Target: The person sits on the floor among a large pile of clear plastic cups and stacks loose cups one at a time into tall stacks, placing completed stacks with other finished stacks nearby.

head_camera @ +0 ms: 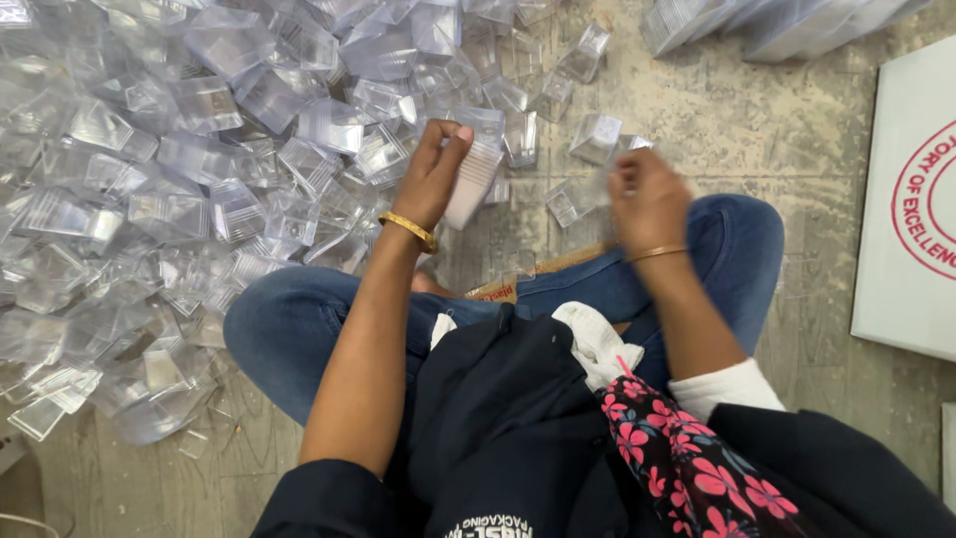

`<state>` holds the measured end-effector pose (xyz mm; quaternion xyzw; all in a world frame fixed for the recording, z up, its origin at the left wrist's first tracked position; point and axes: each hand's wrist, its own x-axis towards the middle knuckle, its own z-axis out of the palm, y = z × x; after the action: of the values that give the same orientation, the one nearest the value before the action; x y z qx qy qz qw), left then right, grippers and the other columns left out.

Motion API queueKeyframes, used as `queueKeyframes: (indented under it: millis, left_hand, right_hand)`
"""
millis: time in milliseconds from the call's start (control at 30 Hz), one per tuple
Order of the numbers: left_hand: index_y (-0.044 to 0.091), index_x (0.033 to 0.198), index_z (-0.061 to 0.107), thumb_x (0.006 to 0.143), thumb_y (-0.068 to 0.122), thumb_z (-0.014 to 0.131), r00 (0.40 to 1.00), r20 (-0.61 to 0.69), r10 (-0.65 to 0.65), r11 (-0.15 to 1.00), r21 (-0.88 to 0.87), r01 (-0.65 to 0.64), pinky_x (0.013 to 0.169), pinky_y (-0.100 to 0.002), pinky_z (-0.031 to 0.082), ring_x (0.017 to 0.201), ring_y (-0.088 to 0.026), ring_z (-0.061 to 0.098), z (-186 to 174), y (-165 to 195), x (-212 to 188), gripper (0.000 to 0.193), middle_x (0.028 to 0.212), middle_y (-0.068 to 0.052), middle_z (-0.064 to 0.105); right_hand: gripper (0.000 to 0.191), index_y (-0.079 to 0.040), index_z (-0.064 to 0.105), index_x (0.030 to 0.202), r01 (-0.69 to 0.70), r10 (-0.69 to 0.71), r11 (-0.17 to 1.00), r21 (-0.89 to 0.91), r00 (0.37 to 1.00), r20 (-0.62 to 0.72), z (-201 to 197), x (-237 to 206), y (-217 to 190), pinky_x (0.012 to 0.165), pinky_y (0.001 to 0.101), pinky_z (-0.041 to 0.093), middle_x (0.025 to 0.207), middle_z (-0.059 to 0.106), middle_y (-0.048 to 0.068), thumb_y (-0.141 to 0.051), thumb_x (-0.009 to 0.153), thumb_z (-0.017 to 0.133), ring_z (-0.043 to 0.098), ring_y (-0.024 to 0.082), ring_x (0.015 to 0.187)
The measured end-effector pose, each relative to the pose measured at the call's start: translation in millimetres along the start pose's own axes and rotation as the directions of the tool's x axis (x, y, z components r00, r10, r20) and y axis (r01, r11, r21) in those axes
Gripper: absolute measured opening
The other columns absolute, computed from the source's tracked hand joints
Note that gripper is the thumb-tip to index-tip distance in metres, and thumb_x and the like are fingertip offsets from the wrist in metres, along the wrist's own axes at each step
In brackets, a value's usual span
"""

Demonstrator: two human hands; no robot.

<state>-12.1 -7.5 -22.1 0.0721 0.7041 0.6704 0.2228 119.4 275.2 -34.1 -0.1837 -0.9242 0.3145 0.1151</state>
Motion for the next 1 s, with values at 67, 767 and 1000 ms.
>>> queueKeyframes:
  millis: [67,767,1000]
  left_hand:
    - [0.01,0.109,0.057,0.102,0.039,0.061,1.0,-0.004,0.026,0.999,0.025,-0.026,0.059,-0.026,0.034,0.068,-0.006,0.04,-2.8,3.0,1.9,0.03,0.08,0.003,0.056]
    - [0.015,0.137,0.056,0.098,0.055,0.055,0.985,0.174,-0.006,0.929,0.366,-0.059,0.086,-0.038,0.05,0.096,-0.025,0.067,26.6,-24.2,-2.0,0.057,0.118,-0.011,0.067]
    - [0.009,0.116,0.061,0.104,0.048,0.055,0.997,-0.08,-0.018,0.999,0.043,0.022,0.076,-0.027,0.046,0.082,-0.01,0.052,0.5,-12.1,5.7,0.04,0.09,-0.001,0.06]
  right_hand:
    - [0.014,-0.006,0.064,0.107,0.157,-0.157,0.987,-0.042,0.988,-0.003,29.9,-15.1,-18.5,0.077,0.0455,0.057,0.099,0.072,0.016,-0.008,0.094,0.067,0.072,0.036,0.088]
    - [0.017,-0.007,0.071,0.116,-0.403,-0.029,0.681,0.611,0.819,0.573,42.9,60.0,-58.0,0.095,0.0314,0.056,0.108,0.076,0.002,-0.008,0.102,0.061,0.069,0.014,0.104]
    - [0.056,-0.011,0.069,0.128,0.54,-0.507,0.841,-0.037,0.81,0.294,96.2,172.9,-58.3,0.109,0.049,0.04,0.146,0.051,0.023,0.005,0.074,0.065,0.046,0.042,0.135]
